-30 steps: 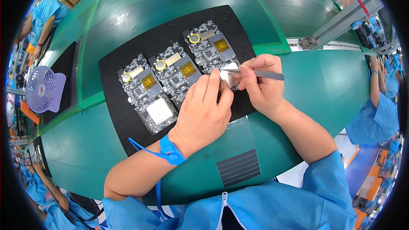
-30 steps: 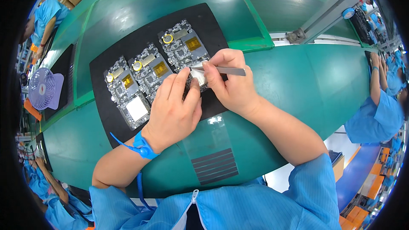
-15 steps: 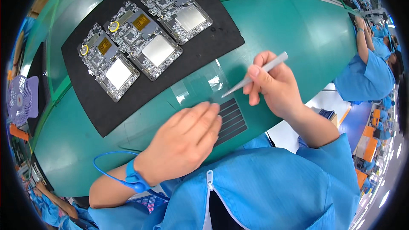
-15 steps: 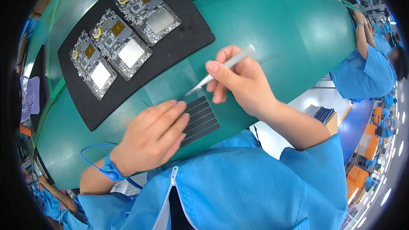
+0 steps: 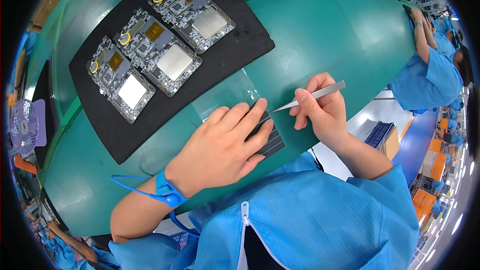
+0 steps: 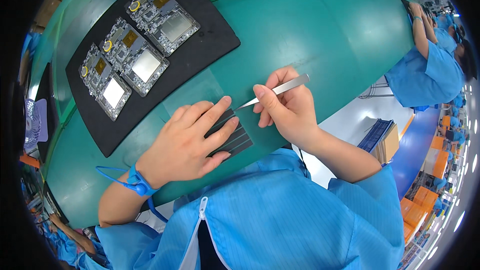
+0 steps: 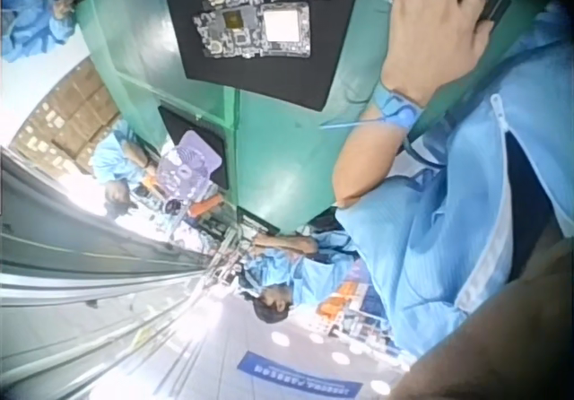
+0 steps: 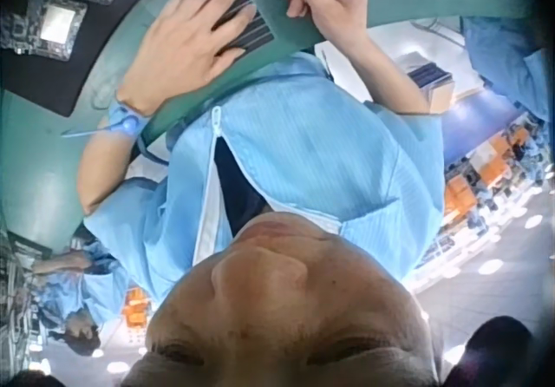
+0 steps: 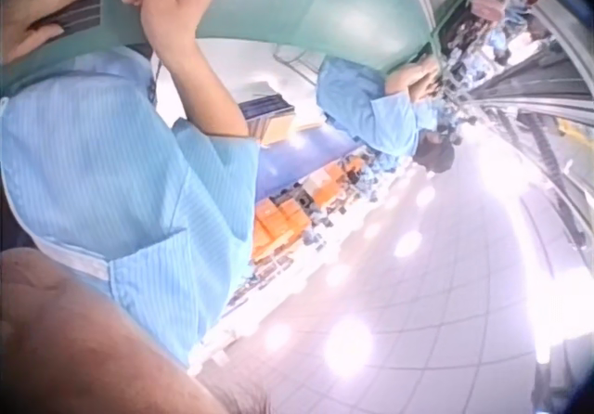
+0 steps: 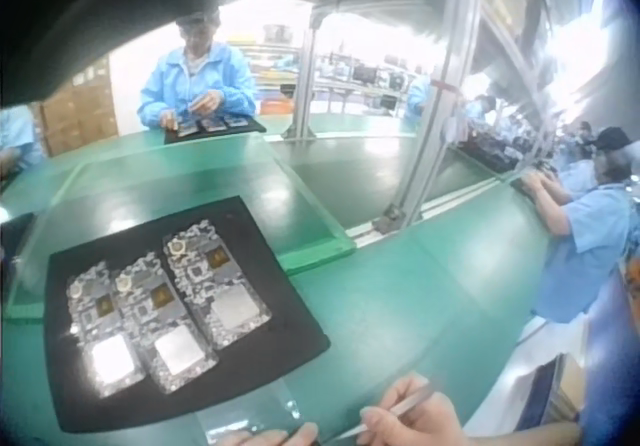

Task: The person uses tweezers to pick small rectangular pieces of tape from a sheet and places them onto specific areas of several circuit boards arranged on a black mat. The person repeatedly picks tape, aligns it, and presses it down on the boards.

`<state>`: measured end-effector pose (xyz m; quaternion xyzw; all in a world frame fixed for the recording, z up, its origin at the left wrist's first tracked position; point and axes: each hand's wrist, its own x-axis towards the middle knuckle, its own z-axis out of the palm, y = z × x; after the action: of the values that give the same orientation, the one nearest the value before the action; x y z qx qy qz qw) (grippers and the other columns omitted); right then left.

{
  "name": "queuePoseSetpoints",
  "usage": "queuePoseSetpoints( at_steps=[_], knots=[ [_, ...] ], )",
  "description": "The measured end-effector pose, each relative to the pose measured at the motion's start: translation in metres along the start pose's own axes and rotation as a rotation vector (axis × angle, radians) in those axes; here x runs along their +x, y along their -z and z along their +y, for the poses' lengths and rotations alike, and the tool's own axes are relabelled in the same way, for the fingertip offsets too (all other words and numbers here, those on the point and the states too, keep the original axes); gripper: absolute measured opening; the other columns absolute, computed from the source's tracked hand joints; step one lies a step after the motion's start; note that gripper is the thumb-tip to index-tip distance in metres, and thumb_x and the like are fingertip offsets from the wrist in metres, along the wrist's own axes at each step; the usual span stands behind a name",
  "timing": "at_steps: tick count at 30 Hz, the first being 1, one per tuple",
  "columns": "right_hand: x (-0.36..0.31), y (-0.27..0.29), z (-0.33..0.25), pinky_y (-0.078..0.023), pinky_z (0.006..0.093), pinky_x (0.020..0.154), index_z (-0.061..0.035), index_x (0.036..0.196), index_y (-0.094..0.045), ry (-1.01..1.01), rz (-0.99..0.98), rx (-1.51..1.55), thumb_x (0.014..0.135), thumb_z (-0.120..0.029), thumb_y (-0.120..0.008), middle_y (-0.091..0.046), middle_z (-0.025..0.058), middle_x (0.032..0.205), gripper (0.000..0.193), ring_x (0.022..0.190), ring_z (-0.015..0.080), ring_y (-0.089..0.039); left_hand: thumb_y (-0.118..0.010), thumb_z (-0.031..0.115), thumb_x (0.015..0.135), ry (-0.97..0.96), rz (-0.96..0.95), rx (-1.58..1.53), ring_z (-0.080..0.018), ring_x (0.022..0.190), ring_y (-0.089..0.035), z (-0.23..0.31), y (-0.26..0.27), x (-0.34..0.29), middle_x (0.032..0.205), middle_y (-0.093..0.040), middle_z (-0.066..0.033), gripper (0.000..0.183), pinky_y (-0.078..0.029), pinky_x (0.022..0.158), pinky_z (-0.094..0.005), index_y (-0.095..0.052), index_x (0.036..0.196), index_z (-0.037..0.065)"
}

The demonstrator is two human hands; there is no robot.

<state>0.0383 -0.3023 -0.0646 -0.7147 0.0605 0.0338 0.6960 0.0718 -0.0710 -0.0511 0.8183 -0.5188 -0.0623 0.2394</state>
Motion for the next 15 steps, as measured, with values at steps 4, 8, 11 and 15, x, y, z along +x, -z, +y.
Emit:
queuePoseSetpoints(
  at_steps=[4, 8, 11, 15],
  knots=[
    [0.0004, -0.0001, -0.0011, -0.042, 0.0174, 0.043, -0.0019, 0.094, -0.041, -0.002, -0.007, -0.011, 0.094, -0.015, -0.058, -0.06, 0.0068, 0.067, 0.022, 0.049, 0.0079, -0.059, -0.076, 0.028, 0.066, -0.004, -0.007, 0.019, -0.0277, 0.109, -0.051, 0.0003, 0.0008, 0.0012, 0.135, -0.046, -0.0164, 0.059, -0.043, 0.082, -0.0378, -0.057, 0.118, 0.008],
    [0.0016, 0.0005, 0.0006, -0.043, 0.0173, 0.043, -0.0018, 0.094, -0.041, 0.01, -0.016, 0.005, 0.094, -0.015, -0.058, -0.06, 0.0071, 0.067, 0.022, 0.05, 0.0081, -0.059, -0.076, 0.029, 0.067, -0.003, -0.019, 0.035, -0.0277, 0.109, -0.051, 0.0017, 0.0011, 0.0014, 0.135, -0.046, -0.0164, 0.059, -0.042, 0.082, -0.0378, -0.057, 0.118, 0.008],
    [0.003, 0.0014, -0.0057, -0.046, 0.019, 0.047, -0.0032, 0.093, -0.039, -0.035, -0.044, -0.051, 0.095, -0.012, -0.054, -0.057, 0.0049, 0.06, 0.018, 0.051, 0.0108, -0.061, -0.075, 0.03, 0.068, 0.002, -0.026, 0.037, -0.0278, 0.11, -0.051, 0.0029, 0.0018, 0.0019, 0.135, -0.046, -0.0164, 0.058, -0.042, 0.083, -0.0379, -0.057, 0.119, 0.008],
    [0.0019, 0.0049, -0.0007, -0.044, 0.0183, 0.045, -0.0021, 0.094, -0.04, -0.012, -0.031, 0.005, 0.094, -0.015, -0.056, -0.059, 0.0063, 0.064, 0.021, 0.05, 0.0095, -0.06, -0.075, 0.031, 0.069, 0.003, -0.026, 0.039, -0.0278, 0.11, -0.05, 0.0039, 0.0014, 0.0024, 0.135, -0.046, -0.0163, 0.058, -0.042, 0.083, -0.0381, -0.057, 0.119, 0.008]
  ],
)
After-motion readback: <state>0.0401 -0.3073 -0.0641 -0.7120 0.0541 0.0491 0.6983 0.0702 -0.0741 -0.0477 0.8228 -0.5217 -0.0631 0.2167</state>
